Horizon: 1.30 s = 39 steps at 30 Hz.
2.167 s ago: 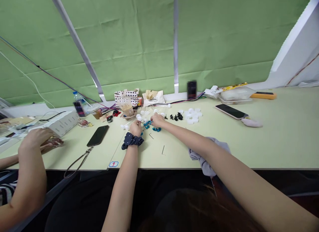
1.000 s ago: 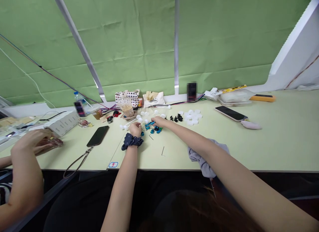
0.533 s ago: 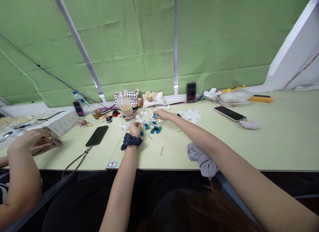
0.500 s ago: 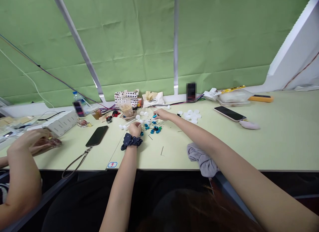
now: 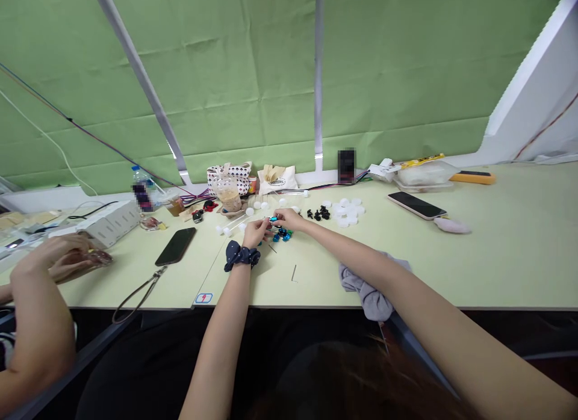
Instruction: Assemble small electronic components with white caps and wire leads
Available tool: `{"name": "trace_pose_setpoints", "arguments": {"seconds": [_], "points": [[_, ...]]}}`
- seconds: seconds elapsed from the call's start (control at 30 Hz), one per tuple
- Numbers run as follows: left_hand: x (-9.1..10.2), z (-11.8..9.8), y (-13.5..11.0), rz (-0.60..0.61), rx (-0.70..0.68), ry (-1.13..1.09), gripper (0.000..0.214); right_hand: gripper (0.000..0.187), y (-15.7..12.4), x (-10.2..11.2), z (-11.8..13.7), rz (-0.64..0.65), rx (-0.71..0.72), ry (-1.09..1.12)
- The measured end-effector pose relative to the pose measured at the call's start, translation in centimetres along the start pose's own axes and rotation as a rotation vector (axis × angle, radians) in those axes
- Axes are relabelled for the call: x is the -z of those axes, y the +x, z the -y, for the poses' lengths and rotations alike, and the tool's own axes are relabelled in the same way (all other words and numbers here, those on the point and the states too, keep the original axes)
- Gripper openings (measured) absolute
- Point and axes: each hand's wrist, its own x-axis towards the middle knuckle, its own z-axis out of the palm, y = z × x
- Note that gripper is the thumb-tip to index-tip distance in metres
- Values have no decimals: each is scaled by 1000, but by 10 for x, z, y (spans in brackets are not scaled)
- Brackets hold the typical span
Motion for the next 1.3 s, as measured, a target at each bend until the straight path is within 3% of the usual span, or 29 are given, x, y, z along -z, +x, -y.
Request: {"name": "trace_pose_setpoints", "arguments": {"seconds": [0.2, 0.3, 0.43, 0.57, 0.83, 0.97, 1.3], "points": [[3, 6, 7, -125, 95, -216, 44, 13, -3, -6, -1, -66, 113, -23], [7, 6, 8, -71, 135, -395, 36, 13, -3, -5, 3, -116, 180, -86], [8, 4, 6, -34, 171, -523, 27, 17, -1, -6, 7, -78, 168, -181], [7, 1, 3, -17, 117, -495, 30, 21, -2, -3, 11, -32, 78, -220], [3, -2, 1, -31, -83, -443, 39, 17, -11, 19, 12, 124, -156, 128], [3, -3, 0, -5, -90, -415, 40, 14, -13, 17, 15, 175, -191, 235], [0, -7, -1, 46, -101, -357, 38, 21, -12, 13, 14, 131, -156, 106]]}}
